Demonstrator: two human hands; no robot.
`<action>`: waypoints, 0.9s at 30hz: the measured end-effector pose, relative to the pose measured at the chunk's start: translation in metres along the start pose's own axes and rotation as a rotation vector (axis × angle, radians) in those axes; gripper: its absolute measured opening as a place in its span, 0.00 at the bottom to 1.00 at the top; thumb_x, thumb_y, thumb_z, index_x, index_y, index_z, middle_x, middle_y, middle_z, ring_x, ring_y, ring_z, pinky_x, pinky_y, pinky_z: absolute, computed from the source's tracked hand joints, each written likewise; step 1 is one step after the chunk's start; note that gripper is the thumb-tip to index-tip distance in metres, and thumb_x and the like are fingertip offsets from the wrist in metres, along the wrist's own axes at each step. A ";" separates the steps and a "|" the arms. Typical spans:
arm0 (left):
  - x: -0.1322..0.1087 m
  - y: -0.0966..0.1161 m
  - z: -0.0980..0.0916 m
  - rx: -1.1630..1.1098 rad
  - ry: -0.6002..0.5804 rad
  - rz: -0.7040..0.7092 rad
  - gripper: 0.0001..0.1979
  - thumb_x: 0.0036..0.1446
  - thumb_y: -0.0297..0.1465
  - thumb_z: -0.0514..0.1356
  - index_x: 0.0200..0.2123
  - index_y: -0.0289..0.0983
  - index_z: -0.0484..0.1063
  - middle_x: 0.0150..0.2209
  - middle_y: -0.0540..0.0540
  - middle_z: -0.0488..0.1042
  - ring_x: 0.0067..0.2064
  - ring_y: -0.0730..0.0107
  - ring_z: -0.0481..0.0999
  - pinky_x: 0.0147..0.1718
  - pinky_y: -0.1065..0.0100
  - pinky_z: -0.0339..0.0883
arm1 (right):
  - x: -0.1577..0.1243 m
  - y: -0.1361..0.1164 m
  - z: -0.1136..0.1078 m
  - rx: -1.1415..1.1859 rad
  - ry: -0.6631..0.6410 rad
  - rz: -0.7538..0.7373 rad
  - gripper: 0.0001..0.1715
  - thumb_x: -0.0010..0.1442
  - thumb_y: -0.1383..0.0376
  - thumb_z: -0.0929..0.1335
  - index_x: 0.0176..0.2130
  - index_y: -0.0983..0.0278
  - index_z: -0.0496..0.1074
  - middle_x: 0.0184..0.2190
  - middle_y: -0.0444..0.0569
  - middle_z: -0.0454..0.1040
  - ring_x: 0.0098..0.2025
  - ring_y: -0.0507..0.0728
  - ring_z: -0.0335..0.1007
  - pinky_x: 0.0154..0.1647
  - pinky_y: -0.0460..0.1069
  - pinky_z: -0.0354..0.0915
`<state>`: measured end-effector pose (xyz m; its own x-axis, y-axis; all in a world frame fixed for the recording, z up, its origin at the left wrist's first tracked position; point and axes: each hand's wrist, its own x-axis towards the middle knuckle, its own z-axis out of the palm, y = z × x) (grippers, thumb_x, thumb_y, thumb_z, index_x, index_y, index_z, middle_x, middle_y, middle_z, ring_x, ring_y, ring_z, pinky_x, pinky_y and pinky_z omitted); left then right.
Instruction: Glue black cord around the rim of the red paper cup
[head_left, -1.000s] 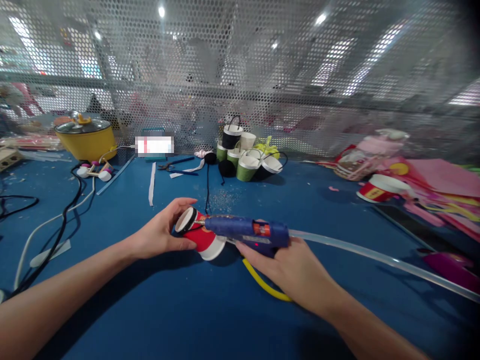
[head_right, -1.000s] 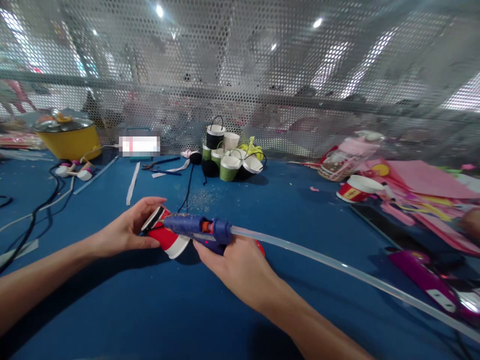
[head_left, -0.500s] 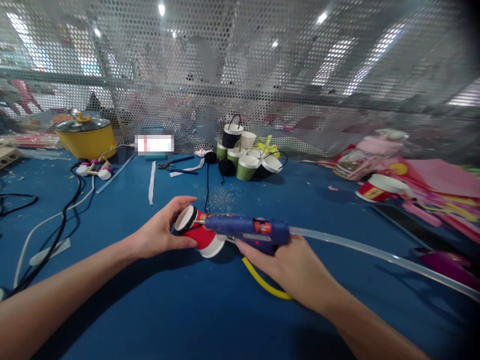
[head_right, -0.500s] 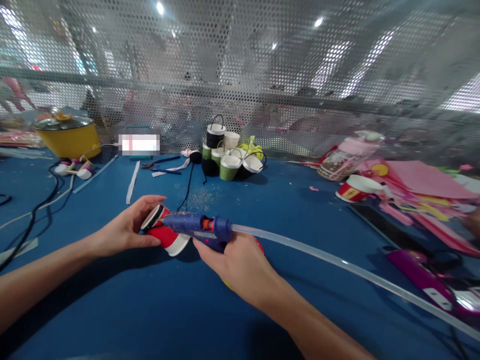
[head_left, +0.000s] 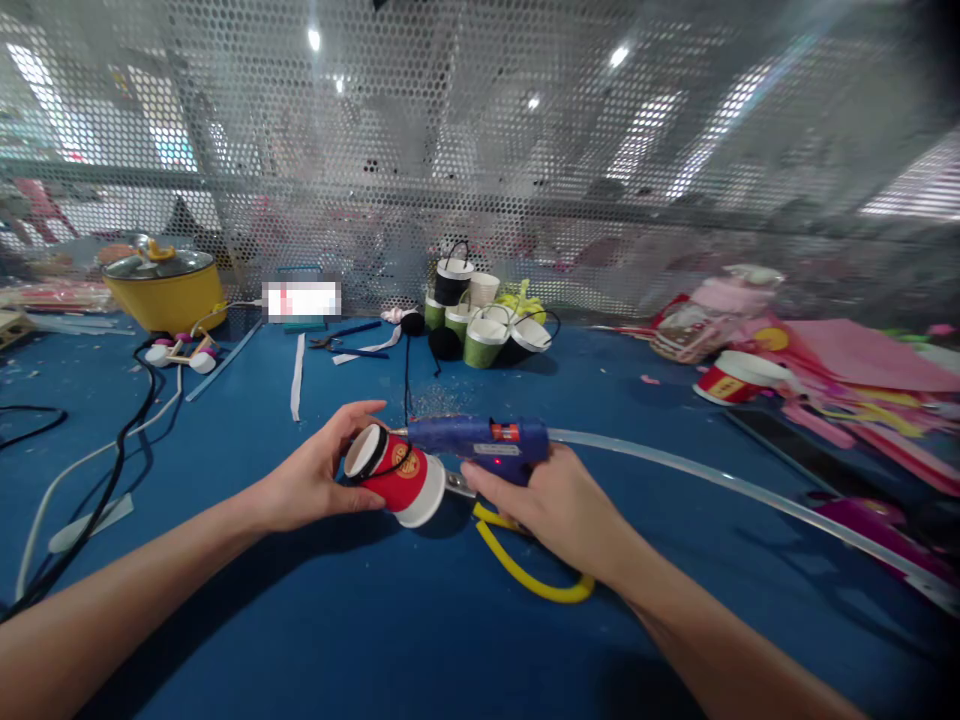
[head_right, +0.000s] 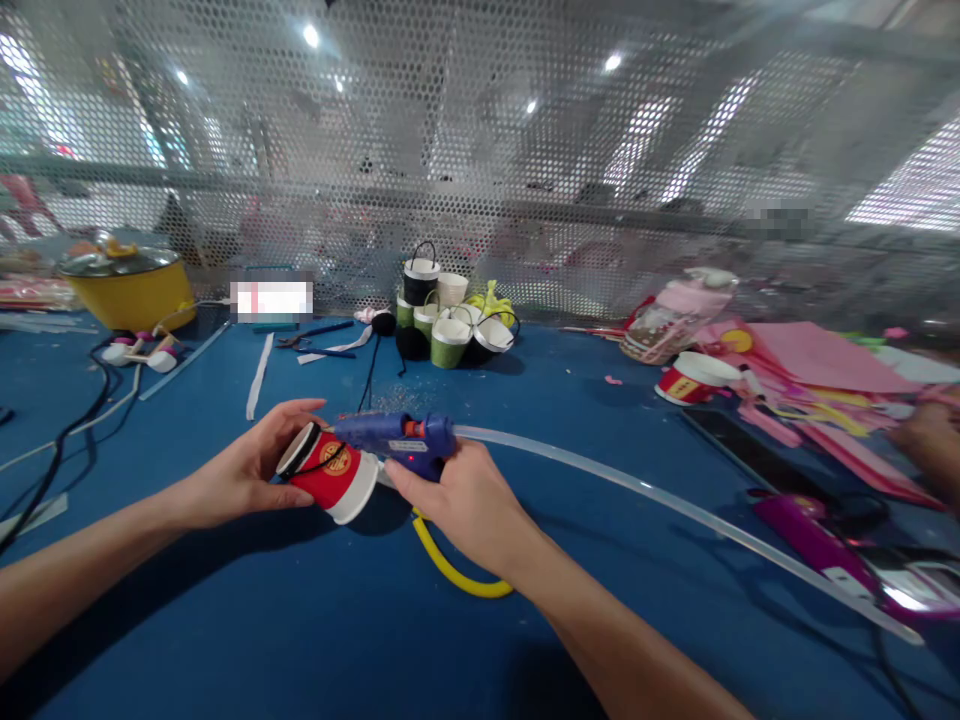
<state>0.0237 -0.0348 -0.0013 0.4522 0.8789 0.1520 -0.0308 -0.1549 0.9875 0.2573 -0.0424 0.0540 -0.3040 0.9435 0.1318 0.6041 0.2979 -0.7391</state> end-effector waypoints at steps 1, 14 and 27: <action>0.000 0.000 0.000 0.008 0.007 0.003 0.40 0.43 0.24 0.67 0.56 0.46 0.51 0.47 0.47 0.65 0.50 0.62 0.68 0.51 0.60 0.61 | 0.001 0.000 -0.001 0.019 -0.019 0.028 0.20 0.53 0.58 0.67 0.15 0.61 0.60 0.10 0.38 0.60 0.16 0.50 0.55 0.19 0.46 0.57; -0.001 0.007 -0.003 0.188 0.096 -0.121 0.34 0.39 0.32 0.69 0.49 0.40 0.58 0.44 0.46 0.69 0.44 0.61 0.70 0.46 0.57 0.63 | 0.048 0.041 -0.014 0.050 0.084 0.231 0.20 0.56 0.52 0.63 0.24 0.65 0.65 0.23 0.48 0.72 0.24 0.51 0.66 0.27 0.46 0.63; -0.005 0.010 0.000 0.218 0.074 -0.062 0.28 0.42 0.33 0.68 0.45 0.40 0.59 0.40 0.48 0.68 0.41 0.64 0.70 0.40 0.63 0.65 | 0.059 0.024 0.004 -0.328 0.052 0.168 0.14 0.58 0.59 0.65 0.26 0.64 0.72 0.35 0.55 0.76 0.43 0.62 0.70 0.43 0.52 0.61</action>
<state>0.0214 -0.0412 0.0077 0.3803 0.9193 0.1016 0.1923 -0.1861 0.9635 0.2509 0.0200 0.0413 -0.1477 0.9868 0.0666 0.8491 0.1610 -0.5031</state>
